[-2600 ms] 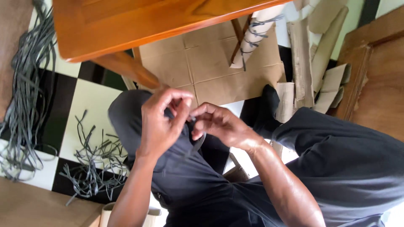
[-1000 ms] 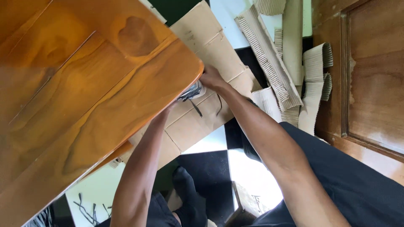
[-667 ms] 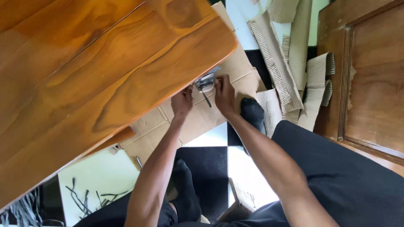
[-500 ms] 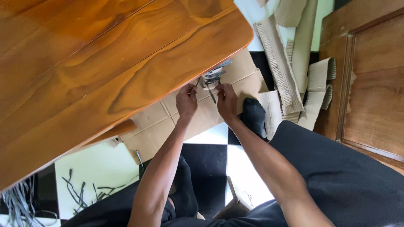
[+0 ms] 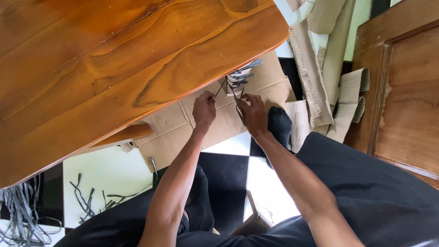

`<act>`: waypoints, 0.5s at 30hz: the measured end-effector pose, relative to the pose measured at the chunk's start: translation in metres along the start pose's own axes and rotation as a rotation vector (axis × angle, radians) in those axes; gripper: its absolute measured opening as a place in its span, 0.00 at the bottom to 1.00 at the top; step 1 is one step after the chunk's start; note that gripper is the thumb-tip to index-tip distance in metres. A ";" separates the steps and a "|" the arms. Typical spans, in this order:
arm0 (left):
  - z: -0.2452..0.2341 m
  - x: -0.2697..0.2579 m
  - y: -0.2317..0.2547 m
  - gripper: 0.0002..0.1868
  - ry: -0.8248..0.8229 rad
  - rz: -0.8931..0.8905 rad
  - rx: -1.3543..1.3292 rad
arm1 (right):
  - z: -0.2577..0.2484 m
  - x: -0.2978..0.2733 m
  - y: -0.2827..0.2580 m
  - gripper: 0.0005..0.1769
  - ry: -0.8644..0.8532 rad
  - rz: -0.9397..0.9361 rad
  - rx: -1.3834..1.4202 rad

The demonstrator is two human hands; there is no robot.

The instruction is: Wrapping a wooden stool leg with protective cardboard and securing it with ties

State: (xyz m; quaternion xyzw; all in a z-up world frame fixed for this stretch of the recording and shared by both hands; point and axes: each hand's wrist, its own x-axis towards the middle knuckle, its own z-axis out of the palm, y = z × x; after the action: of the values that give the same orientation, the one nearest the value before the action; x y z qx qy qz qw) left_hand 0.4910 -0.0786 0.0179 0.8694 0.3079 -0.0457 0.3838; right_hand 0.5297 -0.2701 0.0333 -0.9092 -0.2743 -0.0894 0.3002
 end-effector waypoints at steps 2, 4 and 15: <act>0.000 -0.005 -0.002 0.03 -0.033 0.036 0.037 | -0.004 0.002 -0.004 0.06 0.009 -0.125 -0.074; 0.009 -0.010 -0.010 0.02 -0.045 0.042 0.035 | 0.004 0.001 0.001 0.06 0.012 -0.148 -0.053; 0.029 -0.071 0.025 0.04 0.090 0.264 0.021 | 0.012 0.018 -0.006 0.05 0.093 -0.095 0.150</act>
State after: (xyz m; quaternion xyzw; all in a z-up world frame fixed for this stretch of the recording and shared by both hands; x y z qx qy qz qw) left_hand 0.4523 -0.1470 0.0356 0.9075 0.2073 0.0410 0.3631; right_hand 0.5413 -0.2510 0.0320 -0.8650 -0.3088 -0.1247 0.3753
